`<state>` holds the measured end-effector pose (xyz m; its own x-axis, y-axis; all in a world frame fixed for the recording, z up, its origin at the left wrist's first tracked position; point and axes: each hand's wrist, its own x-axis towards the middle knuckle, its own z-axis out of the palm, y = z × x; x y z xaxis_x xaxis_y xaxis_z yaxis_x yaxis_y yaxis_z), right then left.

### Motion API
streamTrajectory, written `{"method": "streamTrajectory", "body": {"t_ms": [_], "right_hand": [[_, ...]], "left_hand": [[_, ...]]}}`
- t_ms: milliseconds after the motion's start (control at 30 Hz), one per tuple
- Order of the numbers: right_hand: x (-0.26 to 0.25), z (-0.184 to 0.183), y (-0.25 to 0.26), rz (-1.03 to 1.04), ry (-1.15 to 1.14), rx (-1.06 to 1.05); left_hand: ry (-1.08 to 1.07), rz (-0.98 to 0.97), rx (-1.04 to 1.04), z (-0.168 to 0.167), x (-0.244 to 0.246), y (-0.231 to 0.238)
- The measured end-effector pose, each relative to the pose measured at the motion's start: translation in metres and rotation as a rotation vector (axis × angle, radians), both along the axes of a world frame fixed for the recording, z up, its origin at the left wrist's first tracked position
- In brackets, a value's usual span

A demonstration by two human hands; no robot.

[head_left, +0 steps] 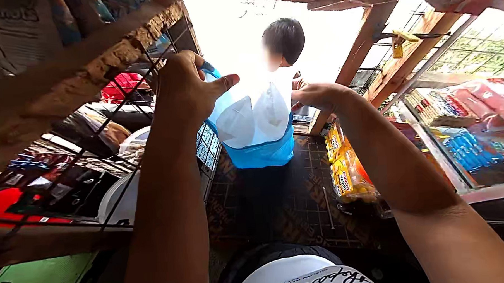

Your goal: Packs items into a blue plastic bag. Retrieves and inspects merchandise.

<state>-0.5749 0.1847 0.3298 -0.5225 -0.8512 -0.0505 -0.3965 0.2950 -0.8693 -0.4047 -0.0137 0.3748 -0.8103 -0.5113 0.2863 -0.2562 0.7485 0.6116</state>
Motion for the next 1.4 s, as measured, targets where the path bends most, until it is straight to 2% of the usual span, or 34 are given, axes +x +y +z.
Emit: {"method": "streamTrajectory", "body": {"t_ms": [100,133,233,333,567,767,833,967,1067,1267,1400], "right_hand": [[-0.021,-0.009,-0.005,0.168,0.483,0.194],[-0.025,-0.011,-0.007,0.208,0.568,0.267],[-0.018,0.003,-0.011,0.226,0.654,0.522],[-0.001,0.04,-0.001,0.176,0.565,0.648],[-0.012,0.059,0.048,0.248,0.469,0.341],[0.001,0.064,0.068,0.236,0.696,0.069],[0.01,0.067,0.069,0.169,0.686,-0.011],[0.032,0.058,0.061,-0.11,0.391,-0.218],[0.044,0.053,0.05,-0.223,0.268,-0.362],[0.05,0.059,0.043,-0.279,0.322,-0.394],[0.044,0.064,0.049,-0.4,0.389,-0.349]], "left_hand": [[-0.004,-0.001,0.011,0.0,-0.002,-0.001],[-0.01,0.0,0.014,0.0,-0.003,-0.001],[-0.014,0.013,0.014,0.0,-0.003,-0.001],[-0.006,0.017,0.022,0.0,-0.001,0.001],[0.014,-0.018,0.029,0.002,-0.003,0.012],[0.021,-0.037,0.052,0.001,-0.003,0.016],[0.027,-0.052,0.061,0.001,-0.003,0.018],[0.045,-0.084,0.055,0.003,-0.001,0.021],[0.069,-0.103,0.049,0.01,0.0,0.018],[0.153,-0.108,0.057,0.013,-0.016,0.016],[0.169,-0.135,0.092,0.016,-0.035,0.029]]}}
